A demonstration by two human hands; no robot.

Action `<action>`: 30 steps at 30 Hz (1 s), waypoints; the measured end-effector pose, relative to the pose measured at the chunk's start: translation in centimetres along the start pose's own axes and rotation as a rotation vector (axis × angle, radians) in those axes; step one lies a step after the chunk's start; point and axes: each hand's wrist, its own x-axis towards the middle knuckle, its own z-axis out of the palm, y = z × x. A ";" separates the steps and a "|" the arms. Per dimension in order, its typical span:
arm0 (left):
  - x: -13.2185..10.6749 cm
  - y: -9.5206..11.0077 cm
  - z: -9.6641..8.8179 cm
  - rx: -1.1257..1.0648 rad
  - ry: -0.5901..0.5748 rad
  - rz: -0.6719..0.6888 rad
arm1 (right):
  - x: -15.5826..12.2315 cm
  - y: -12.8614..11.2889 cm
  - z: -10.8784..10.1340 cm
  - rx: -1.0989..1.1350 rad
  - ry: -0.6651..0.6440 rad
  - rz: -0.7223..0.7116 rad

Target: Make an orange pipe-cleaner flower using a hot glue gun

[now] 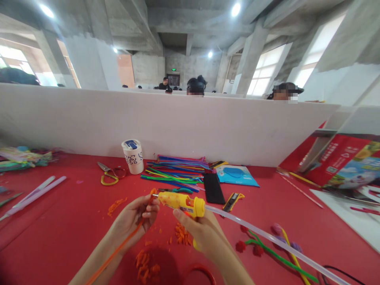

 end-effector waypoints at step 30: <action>0.4 -0.2 -0.1 0.106 0.048 0.107 | 0.0 0.5 0.3 -0.094 0.006 -0.112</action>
